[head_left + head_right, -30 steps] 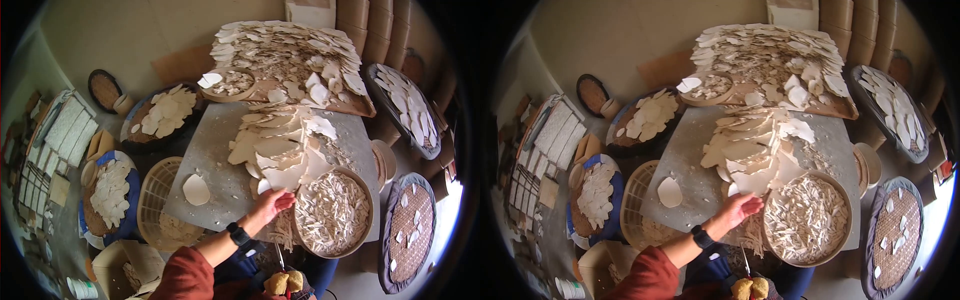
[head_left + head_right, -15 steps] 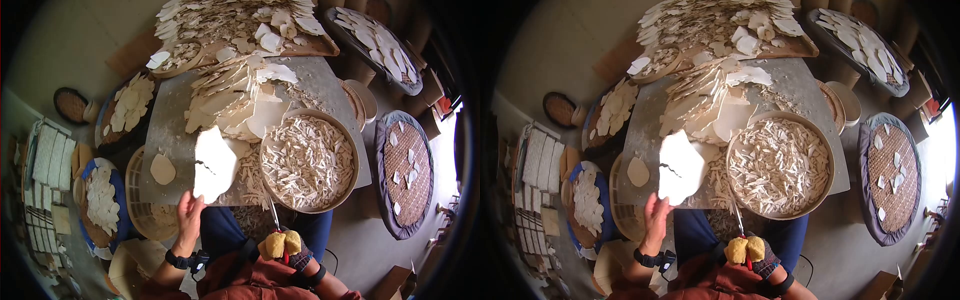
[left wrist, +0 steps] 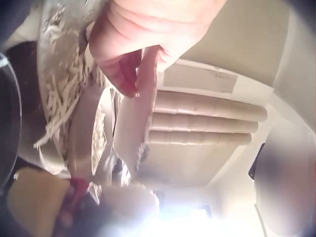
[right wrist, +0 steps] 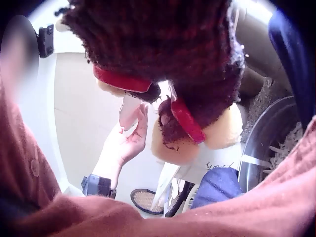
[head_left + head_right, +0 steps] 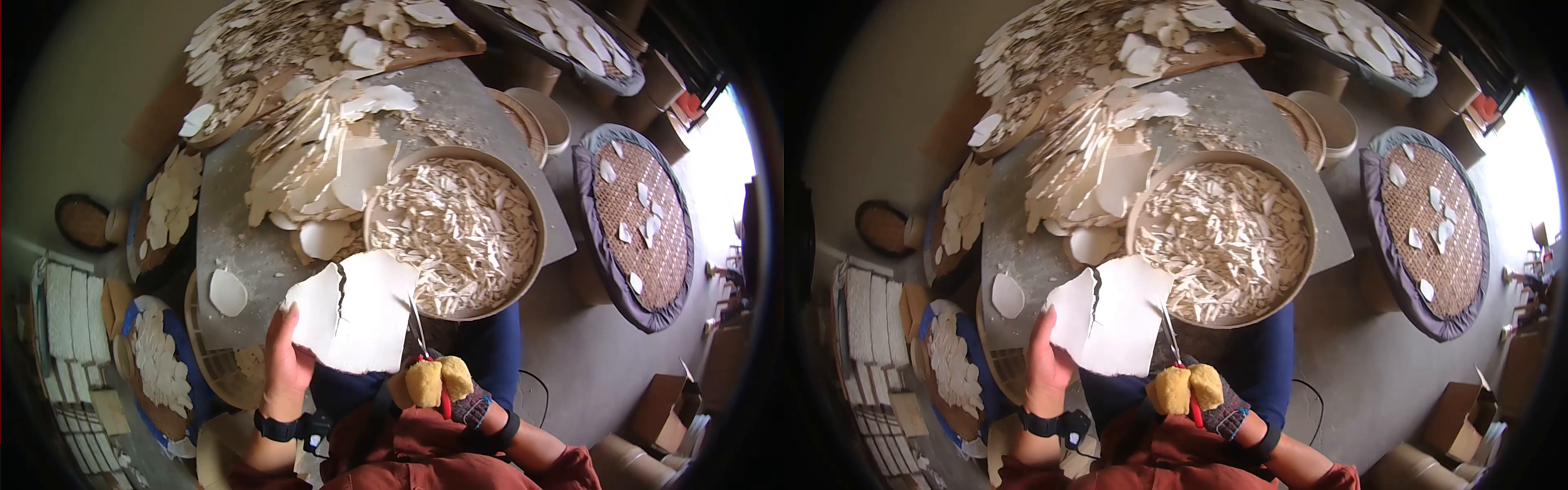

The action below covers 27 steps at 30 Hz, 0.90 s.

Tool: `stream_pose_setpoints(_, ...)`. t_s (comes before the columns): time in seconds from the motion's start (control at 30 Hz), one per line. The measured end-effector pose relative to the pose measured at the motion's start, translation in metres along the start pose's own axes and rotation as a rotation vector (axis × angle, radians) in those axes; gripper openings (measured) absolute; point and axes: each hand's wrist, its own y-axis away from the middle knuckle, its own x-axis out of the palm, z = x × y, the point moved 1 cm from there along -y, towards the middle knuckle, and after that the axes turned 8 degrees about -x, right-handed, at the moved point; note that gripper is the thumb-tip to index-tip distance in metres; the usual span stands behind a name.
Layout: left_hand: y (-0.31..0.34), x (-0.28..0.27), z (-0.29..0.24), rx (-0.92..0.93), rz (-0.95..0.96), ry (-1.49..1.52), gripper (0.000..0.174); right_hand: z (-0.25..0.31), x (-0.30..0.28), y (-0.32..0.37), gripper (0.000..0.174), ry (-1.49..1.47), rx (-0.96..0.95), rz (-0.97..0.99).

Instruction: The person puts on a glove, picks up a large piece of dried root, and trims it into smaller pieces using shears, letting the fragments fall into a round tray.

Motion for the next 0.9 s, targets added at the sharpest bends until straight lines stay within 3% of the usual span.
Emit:
stream_pose_setpoints(0.13,0.025,0.032,0.041,-0.103,0.048,-0.06,0.049,0.015,0.001,0.007,0.026,0.384,-0.057,-0.192)
stream_pose_setpoints(0.2,0.033,0.037,0.057,-0.177,0.004,-0.147,0.046,0.024,0.006,0.013,0.023,0.728,-0.127,-0.117)
stream_pose_setpoints(0.33,0.026,0.029,0.055,-0.14,-0.005,-0.206,0.043,-0.033,-0.042,0.004,0.03,-0.976,0.15,-0.256)
stream_pose_setpoints(0.37,0.027,0.028,0.053,-0.136,-0.001,-0.226,0.043,-0.005,-0.023,0.004,0.032,-1.048,0.072,-0.102)
stream_pose_setpoints(0.43,0.033,0.036,0.049,-0.157,0.008,-0.245,0.042,0.021,-0.007,0.004,0.032,-0.856,-0.084,-0.015)
stream_pose_setpoints(0.47,0.035,0.036,0.052,-0.164,0.025,-0.268,0.043,0.014,-0.011,0.006,0.032,-0.598,-0.154,-0.082)
stream_pose_setpoints(0.53,0.041,0.032,0.055,-0.169,0.048,-0.311,0.044,0.002,-0.018,0.004,0.031,-0.575,-0.166,-0.122)
stream_pose_setpoints(0.6,0.044,0.031,0.05,-0.175,0.027,-0.321,0.045,0.001,-0.019,-0.006,0.029,-1.045,-0.044,-0.065)
stream_pose_setpoints(0.67,0.042,0.027,0.044,-0.128,0.016,-0.356,0.048,0.008,-0.013,-0.007,0.025,0.018,-0.154,-0.089)
stream_pose_setpoints(0.7,0.037,0.02,0.049,0.072,-0.01,-0.418,0.06,0.014,-0.009,-0.008,0.023,0.475,-0.154,-0.135)
stream_pose_setpoints(0.8,0.032,0.019,0.054,0.434,-0.154,-0.449,0.071,0.039,0.011,-0.011,0.021,0.608,-0.134,0.007)
stream_pose_setpoints(0.9,0.036,0.023,0.051,0.377,-0.22,-0.52,0.075,0.022,0.002,-0.015,0.022,0.838,-0.078,0.128)
